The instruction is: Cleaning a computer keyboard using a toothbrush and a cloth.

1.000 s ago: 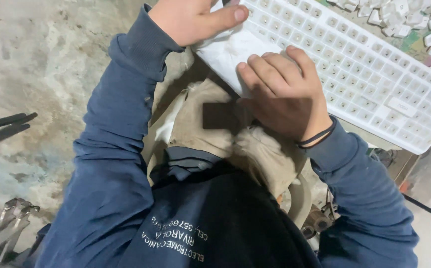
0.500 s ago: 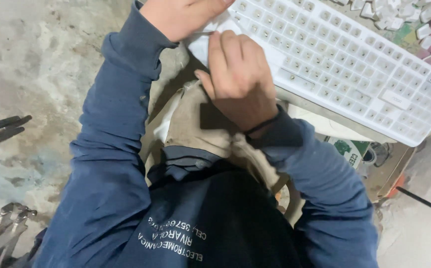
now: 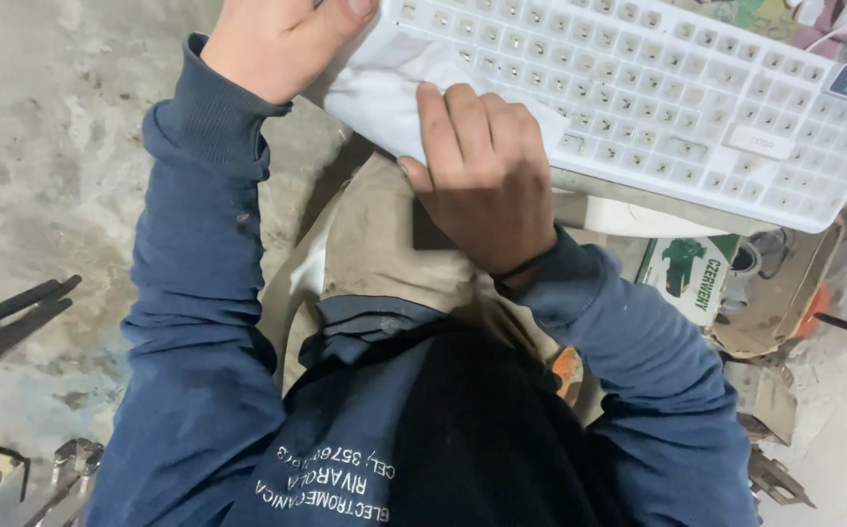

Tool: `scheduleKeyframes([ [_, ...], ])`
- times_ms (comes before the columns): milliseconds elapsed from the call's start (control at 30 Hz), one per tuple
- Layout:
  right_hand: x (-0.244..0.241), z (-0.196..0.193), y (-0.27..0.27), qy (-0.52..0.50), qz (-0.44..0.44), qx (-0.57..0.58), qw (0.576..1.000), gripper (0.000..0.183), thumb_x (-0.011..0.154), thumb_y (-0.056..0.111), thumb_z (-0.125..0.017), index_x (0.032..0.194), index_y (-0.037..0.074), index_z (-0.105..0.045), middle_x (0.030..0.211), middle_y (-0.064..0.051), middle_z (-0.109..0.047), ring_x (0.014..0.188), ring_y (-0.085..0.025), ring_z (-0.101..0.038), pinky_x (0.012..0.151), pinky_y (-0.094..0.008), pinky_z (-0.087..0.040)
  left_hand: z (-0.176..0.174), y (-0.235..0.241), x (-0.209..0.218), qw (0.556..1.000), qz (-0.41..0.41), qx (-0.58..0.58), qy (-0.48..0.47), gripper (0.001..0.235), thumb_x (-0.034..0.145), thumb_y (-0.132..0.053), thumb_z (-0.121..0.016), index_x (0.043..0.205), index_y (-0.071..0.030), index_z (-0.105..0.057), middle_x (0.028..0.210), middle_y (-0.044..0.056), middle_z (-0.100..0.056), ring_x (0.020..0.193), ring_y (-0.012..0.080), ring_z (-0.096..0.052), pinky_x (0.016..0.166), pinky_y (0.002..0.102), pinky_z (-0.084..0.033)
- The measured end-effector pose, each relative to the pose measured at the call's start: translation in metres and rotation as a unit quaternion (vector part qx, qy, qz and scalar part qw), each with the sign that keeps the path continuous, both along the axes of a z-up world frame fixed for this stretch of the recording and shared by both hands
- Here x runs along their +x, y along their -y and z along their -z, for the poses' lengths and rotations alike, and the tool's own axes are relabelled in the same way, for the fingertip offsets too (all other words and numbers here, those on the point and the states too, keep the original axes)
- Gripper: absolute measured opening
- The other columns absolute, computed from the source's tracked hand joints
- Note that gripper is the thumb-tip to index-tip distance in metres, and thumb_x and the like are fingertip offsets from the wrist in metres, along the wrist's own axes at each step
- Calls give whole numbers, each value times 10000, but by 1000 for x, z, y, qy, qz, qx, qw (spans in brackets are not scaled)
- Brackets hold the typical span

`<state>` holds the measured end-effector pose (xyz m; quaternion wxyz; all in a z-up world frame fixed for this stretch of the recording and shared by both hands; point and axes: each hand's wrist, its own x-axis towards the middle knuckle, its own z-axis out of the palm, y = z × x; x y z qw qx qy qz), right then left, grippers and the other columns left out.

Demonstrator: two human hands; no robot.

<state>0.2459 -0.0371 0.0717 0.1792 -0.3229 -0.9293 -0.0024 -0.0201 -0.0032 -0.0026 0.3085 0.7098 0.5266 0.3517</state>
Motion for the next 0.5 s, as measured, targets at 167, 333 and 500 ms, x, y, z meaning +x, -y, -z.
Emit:
scheduleKeyframes([
  [167, 20, 17, 7, -20, -5, 12, 1000, 602, 1030, 352, -729, 1407, -90, -569, 1301, -183, -596, 1158, -314, -587, 1046, -429, -479, 3, -1, 1, 1000, -6, -5, 7, 276, 1162, -254, -627, 1155, 14, -695, 826, 121, -640, 717, 211, -610, 653, 354, -496],
  [333, 40, 14, 12, 41, -30, 117, 992, 536, 1110, 345, -658, 1536, 51, -519, 1496, -94, -551, 1381, -246, -518, 1205, -404, -399, -6, 1, 3, 995, 24, 96, -2, 249, 1165, -165, -596, 1114, 66, -673, 901, 145, -669, 788, 235, -650, 697, 357, -519],
  [500, 42, 16, 13, 37, -10, 108, 993, 524, 1067, 308, -723, 1517, 113, -536, 1506, -59, -529, 1384, -258, -502, 1193, -433, -391, 11, 1, 1, 998, 13, 55, 16, 258, 1185, -213, -615, 1158, 31, -693, 903, 113, -675, 788, 206, -651, 708, 346, -525],
])
